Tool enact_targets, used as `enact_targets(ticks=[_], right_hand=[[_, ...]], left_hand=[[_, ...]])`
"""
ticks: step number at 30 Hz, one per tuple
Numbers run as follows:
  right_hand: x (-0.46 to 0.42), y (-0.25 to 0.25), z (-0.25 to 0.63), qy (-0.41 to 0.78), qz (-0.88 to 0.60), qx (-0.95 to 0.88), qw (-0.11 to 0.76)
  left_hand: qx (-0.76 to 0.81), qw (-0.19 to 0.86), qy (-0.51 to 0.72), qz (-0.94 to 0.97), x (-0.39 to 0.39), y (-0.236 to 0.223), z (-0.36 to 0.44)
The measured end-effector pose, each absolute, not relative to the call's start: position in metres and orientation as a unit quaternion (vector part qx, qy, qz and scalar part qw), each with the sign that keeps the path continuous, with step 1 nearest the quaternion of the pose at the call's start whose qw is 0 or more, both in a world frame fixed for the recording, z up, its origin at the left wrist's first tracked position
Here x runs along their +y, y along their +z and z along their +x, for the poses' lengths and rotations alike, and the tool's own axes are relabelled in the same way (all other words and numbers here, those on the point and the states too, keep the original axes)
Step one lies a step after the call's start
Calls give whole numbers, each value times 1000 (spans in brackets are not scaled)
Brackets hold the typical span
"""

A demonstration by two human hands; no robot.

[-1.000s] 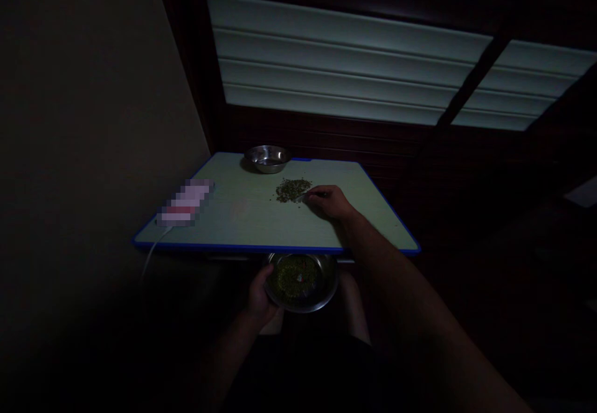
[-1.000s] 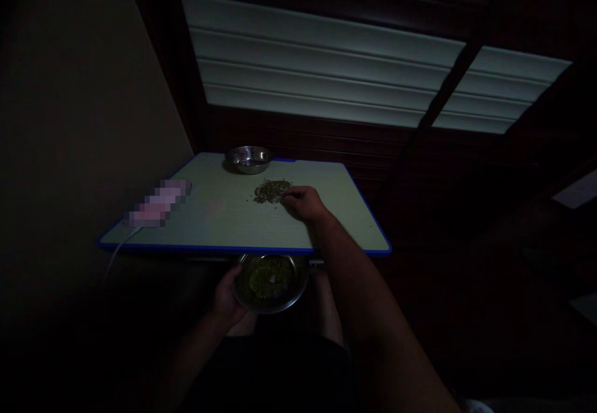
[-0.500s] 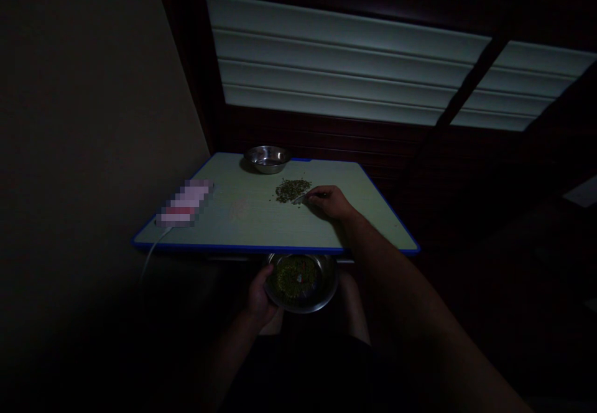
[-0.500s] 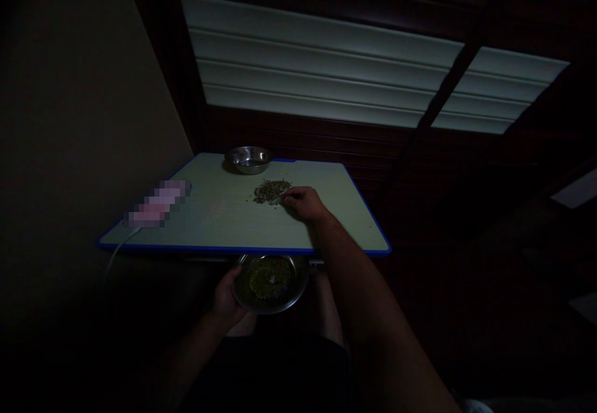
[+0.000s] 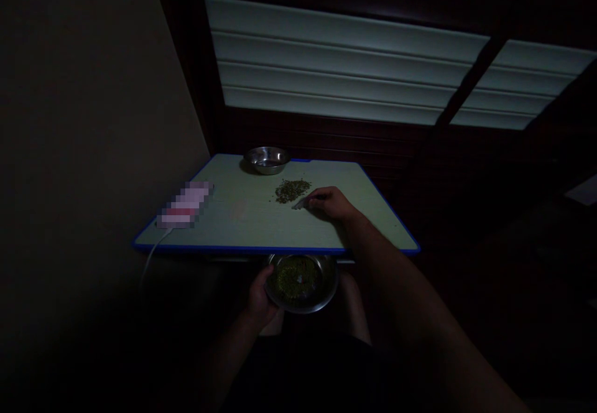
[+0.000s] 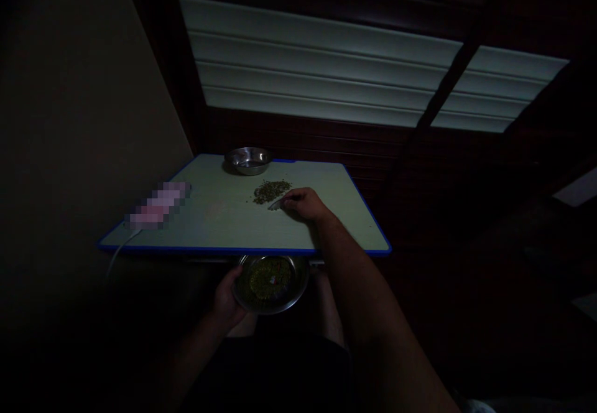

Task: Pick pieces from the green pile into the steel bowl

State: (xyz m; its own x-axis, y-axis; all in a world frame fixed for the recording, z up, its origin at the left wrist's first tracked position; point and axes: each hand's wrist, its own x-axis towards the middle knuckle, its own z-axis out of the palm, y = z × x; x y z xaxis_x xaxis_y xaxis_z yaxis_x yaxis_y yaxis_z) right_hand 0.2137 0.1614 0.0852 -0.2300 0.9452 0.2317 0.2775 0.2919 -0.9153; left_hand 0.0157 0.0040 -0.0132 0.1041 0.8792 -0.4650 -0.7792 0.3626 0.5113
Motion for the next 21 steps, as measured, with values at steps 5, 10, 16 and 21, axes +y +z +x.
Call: enact_targets(ticks=[5,10,16,21], right_hand=[[161,86,216,400,-451,-685,410],[162,88,216,392,-479,-646,446],[166,88,216,334,-533,-621,468],[168,85,216,309,-558,-621,456]], left_hand=[[363,737,565,75,4,-14,16],[369,734,565,73,5,-15,15],[369,736,563,70,4,-13,14],[365,737,565,68,3,-10,14]])
